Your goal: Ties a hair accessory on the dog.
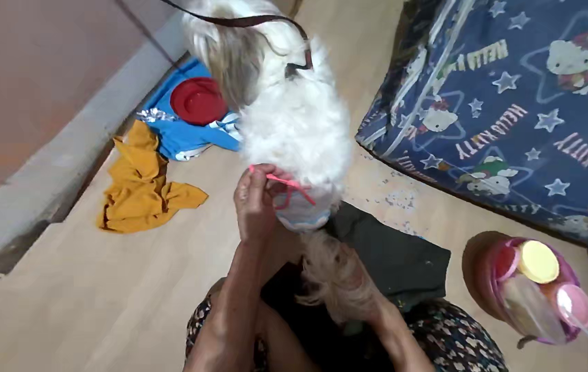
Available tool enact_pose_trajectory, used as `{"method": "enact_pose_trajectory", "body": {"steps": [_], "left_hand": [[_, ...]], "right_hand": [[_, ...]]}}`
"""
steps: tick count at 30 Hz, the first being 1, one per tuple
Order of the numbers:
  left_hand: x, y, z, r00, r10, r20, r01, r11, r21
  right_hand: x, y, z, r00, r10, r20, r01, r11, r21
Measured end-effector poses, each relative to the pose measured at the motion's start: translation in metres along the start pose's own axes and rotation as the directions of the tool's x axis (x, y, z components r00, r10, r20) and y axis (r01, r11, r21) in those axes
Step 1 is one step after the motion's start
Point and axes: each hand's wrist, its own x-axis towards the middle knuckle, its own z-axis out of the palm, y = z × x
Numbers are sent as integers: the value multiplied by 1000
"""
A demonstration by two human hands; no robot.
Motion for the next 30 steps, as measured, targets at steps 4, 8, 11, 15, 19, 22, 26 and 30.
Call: {"method": "enact_pose_trajectory", "body": {"steps": [4,8,11,15,19,22,26,30], "left_hand": [[2,-8,2,996,-89,24,90,995,-48],[-1,-4,8,991,-122,62,125,991,-42],[0,0,8,988,-149,48,150,988,-22],[11,4,0,992,-113,60,100,977,189],[17,15,-16,984,-162,76,152,981,117],[18,5,-27,952,-1,305,-96,948,303],[8,-2,-10,852,58,521,-378,756,534],[2,-13,5,856,221,467,-478,683,553]], "right_hand": [[47,-52,-42,993,-73,-95,109,883,457],[100,-49,-20,904,162,-395,-216,972,-96],[116,-43,-5,892,182,-414,-333,883,-331],[117,-37,-11,924,65,-378,-186,938,-294],[99,-62,-40,917,249,-311,-162,946,282],[86,-71,-49,897,253,-364,-18,842,540],[82,-89,-48,905,180,-385,73,827,557],[85,-90,-54,912,159,-379,82,833,547]]}}
